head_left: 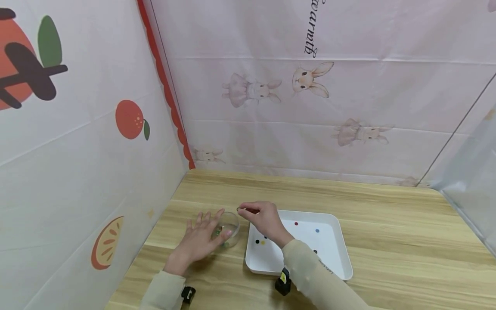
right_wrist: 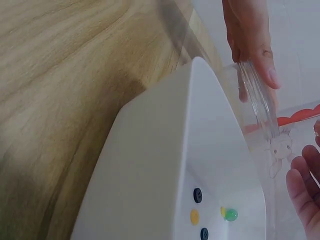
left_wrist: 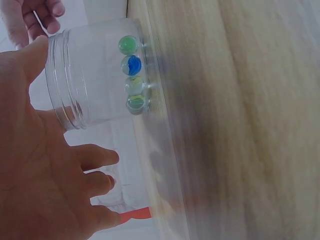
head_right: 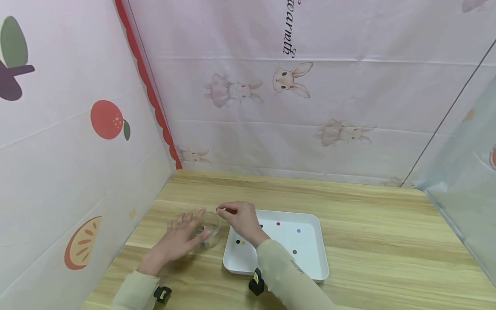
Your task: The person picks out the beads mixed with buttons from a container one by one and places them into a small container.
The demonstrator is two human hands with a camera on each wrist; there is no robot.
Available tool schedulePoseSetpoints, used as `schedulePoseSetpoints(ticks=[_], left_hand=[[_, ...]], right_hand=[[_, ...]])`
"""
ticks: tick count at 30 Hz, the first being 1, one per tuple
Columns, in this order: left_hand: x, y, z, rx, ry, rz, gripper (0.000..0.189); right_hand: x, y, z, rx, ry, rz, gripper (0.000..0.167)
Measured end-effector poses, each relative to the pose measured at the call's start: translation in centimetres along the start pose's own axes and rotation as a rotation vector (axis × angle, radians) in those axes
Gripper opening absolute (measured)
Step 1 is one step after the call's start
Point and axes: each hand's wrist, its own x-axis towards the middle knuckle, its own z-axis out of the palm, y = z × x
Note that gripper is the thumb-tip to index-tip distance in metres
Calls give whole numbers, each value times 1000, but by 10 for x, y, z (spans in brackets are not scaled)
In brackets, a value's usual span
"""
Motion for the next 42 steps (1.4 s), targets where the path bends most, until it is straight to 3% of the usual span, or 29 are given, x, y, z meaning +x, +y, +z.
schedulePoseSetpoints(ticks=[22,42], left_hand=[[1,-1,1,-6,-2,5,82],[1,-3,2,0,-2,13,81]], right_hand=[[-1,-1,18,-2,-58,12,21],[-4,2,28,-43,-50,-53,18]])
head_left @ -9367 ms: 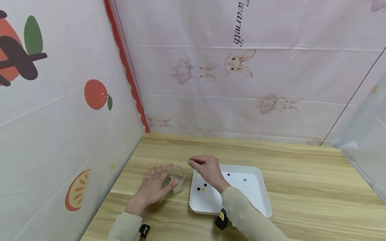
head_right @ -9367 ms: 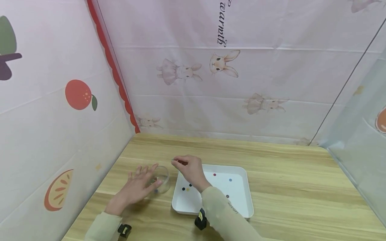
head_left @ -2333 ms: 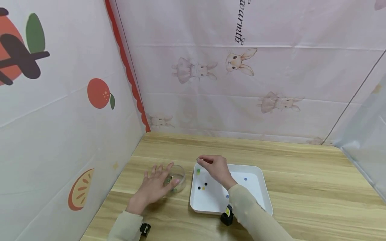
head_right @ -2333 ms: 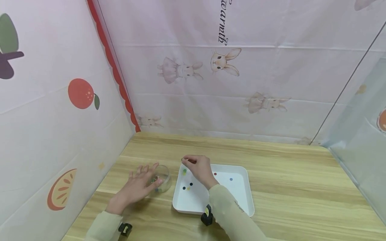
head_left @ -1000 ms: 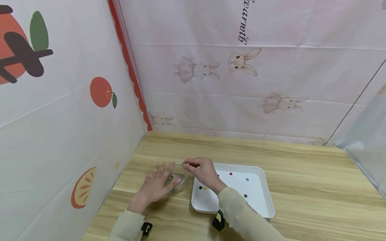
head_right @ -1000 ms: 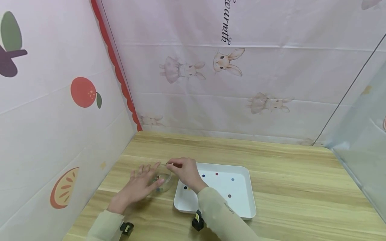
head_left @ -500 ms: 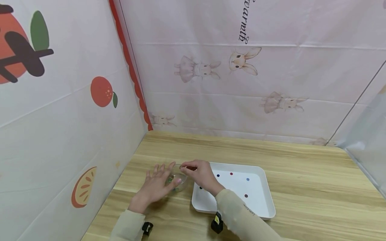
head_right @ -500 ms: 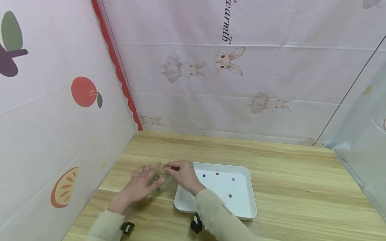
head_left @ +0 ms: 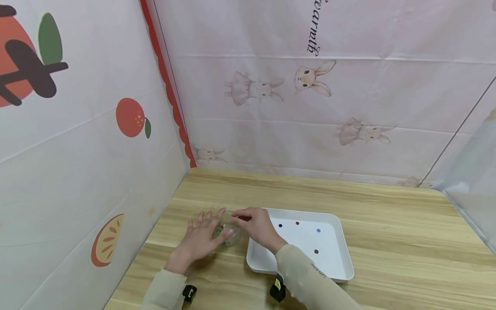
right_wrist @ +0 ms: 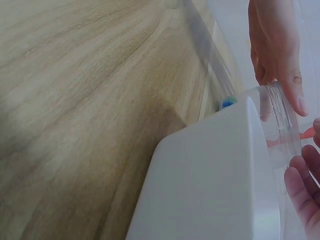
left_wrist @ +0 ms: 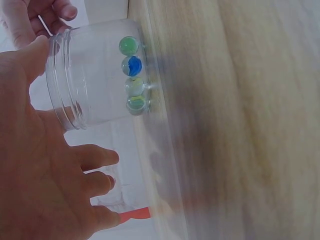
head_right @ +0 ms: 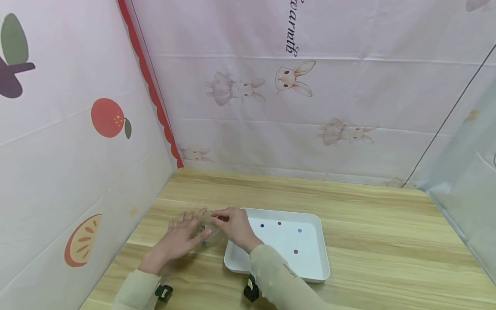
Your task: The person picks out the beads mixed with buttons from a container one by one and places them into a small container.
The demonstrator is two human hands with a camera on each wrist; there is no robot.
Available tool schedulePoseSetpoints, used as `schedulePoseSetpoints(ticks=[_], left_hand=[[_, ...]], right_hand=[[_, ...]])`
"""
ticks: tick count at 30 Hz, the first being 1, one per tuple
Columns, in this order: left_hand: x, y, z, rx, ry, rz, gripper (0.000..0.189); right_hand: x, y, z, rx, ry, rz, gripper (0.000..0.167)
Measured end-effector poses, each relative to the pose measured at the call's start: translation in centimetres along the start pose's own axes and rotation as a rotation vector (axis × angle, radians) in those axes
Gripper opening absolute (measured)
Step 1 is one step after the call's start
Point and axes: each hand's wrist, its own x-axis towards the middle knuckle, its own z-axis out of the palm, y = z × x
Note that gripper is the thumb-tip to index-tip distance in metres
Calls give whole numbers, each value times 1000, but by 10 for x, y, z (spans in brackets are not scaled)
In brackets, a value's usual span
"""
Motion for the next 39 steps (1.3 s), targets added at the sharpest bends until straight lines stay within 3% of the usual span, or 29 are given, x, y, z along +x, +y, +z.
schedulePoseSetpoints(ticks=[8,14,21,30,39], left_hand=[[-1,3,-2,3,5,-7,83],[-3,4,-4,8,9,-5,82],[-2,4,-5,14,-3,-9,83],[-2,5,-6,5,0,-7,82],[1,4,-2,7,-6,-13,81]], right_hand=[[1,2,-7,18,-18,69,22],[3,11,-18,79,39,124,25],[4,27,-31,144,110,249,26],[4,38,-35,137,171,331,25],[1,46,-37,98,142,396,28]])
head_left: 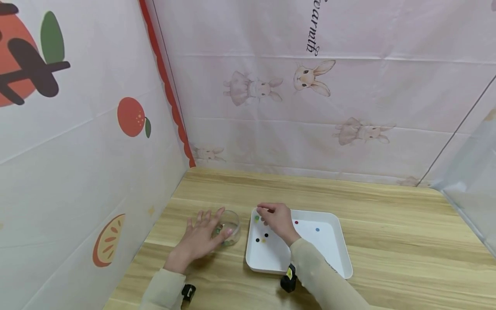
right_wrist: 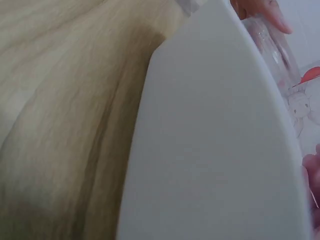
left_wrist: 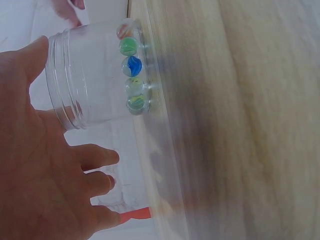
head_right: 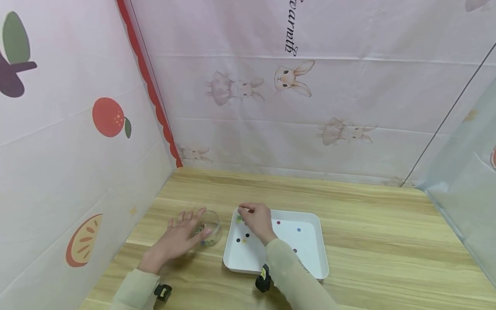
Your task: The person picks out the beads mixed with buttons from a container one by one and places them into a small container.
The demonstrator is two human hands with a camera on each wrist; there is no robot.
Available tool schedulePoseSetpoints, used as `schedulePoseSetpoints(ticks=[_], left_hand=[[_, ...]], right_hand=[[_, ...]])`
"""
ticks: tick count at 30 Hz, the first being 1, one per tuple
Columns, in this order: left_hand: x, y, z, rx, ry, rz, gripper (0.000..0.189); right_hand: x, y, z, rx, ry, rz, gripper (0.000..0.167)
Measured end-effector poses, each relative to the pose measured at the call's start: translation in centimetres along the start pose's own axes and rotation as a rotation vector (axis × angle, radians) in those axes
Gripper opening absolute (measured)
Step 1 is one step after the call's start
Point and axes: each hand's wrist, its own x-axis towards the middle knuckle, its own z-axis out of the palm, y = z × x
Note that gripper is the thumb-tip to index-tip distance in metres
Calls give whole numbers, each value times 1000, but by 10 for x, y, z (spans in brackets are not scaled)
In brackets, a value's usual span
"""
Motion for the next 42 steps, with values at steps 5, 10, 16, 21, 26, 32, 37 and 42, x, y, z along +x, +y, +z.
schedulePoseSetpoints(ticks=[5,10,16,21,26,32,37,42], left_hand=[[1,-2,1,5,1,4,83],[0,-2,1,0,3,6,83],[-1,0,0,-7,-2,1,83],[-2,0,0,-9,-2,-2,82],[-3,1,0,-10,6,6,81],[-3,1,-1,-6,1,3,81],[-3,2,-2,-6,-2,2,81],[-2,1,-2,-4,3,8,81]], right_hand=[[0,8,0,-46,-7,-6,25],[1,16,1,-83,-19,-34,24],[2,20,4,-117,-24,-69,21],[3,22,5,-158,-16,-82,19],[4,24,6,-175,-13,-86,19],[6,28,7,-206,-22,-118,19],[7,30,7,-225,-26,-124,20],[7,30,8,-240,-20,-116,19]])
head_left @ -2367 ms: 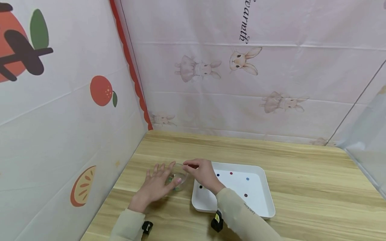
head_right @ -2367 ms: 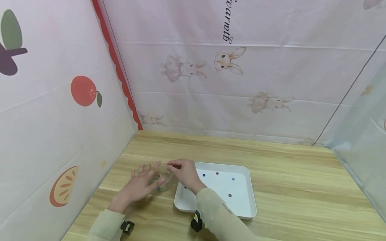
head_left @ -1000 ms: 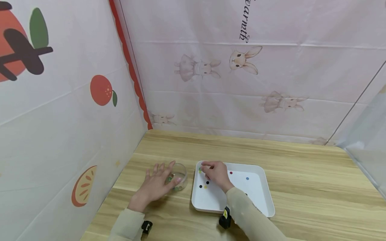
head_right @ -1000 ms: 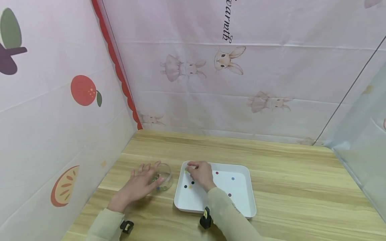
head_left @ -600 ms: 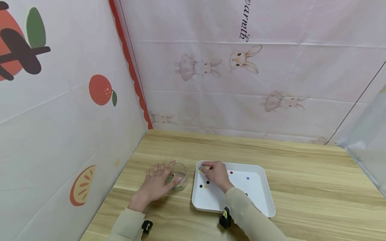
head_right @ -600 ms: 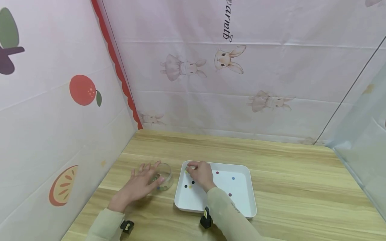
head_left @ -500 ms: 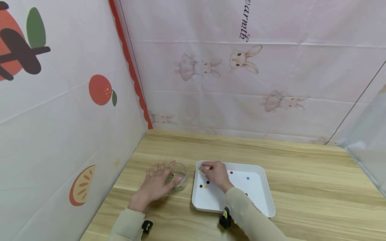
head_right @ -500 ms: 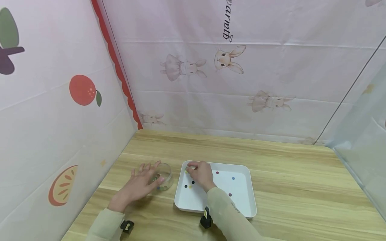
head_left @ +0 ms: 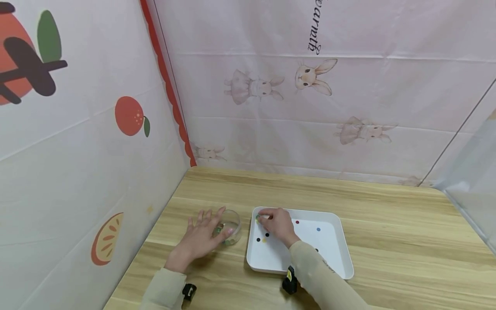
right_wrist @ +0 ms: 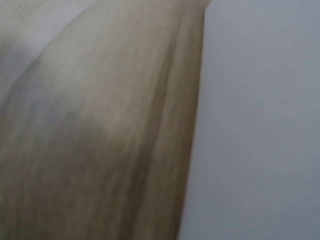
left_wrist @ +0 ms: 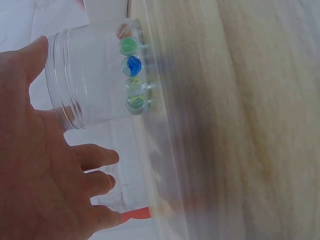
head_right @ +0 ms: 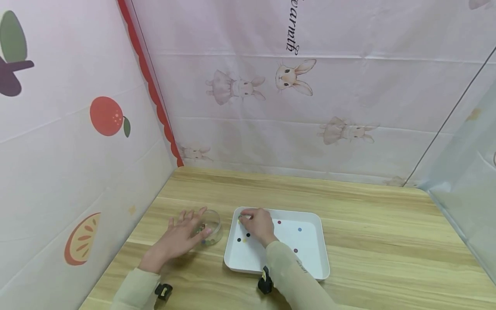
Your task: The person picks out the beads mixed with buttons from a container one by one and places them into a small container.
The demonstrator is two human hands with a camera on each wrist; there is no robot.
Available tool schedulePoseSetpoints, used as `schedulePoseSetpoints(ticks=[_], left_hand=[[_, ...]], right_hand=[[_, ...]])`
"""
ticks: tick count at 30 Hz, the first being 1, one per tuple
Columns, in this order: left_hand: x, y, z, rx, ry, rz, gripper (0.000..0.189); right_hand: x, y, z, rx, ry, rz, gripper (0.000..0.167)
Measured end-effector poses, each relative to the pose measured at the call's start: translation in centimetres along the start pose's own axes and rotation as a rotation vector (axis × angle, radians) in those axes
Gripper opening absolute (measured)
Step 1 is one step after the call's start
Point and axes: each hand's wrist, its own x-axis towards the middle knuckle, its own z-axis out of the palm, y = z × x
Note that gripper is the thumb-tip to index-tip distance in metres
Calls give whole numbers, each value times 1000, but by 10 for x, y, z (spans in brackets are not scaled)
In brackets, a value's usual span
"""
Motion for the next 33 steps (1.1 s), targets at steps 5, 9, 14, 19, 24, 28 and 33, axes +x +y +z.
schedulePoseSetpoints(ticks=[5,9,14,19,24,28,33], left_hand=[[0,-1,1,7,0,-5,81],[1,-1,1,8,1,-8,82],[2,-2,2,11,0,-10,82],[2,-2,2,10,-6,-13,82],[1,1,0,3,-9,-13,82],[0,1,0,4,-10,-17,82],[-2,2,-1,0,-12,-18,83]], right_hand=[[-1,-3,1,-42,10,22,17],[-2,-4,1,-87,27,13,15],[-2,-4,3,-133,47,17,12],[-2,-5,4,-145,58,20,11],[-3,-6,3,-134,65,30,11],[-4,-5,-1,-22,58,36,13],[-5,-4,-6,108,55,40,16]])
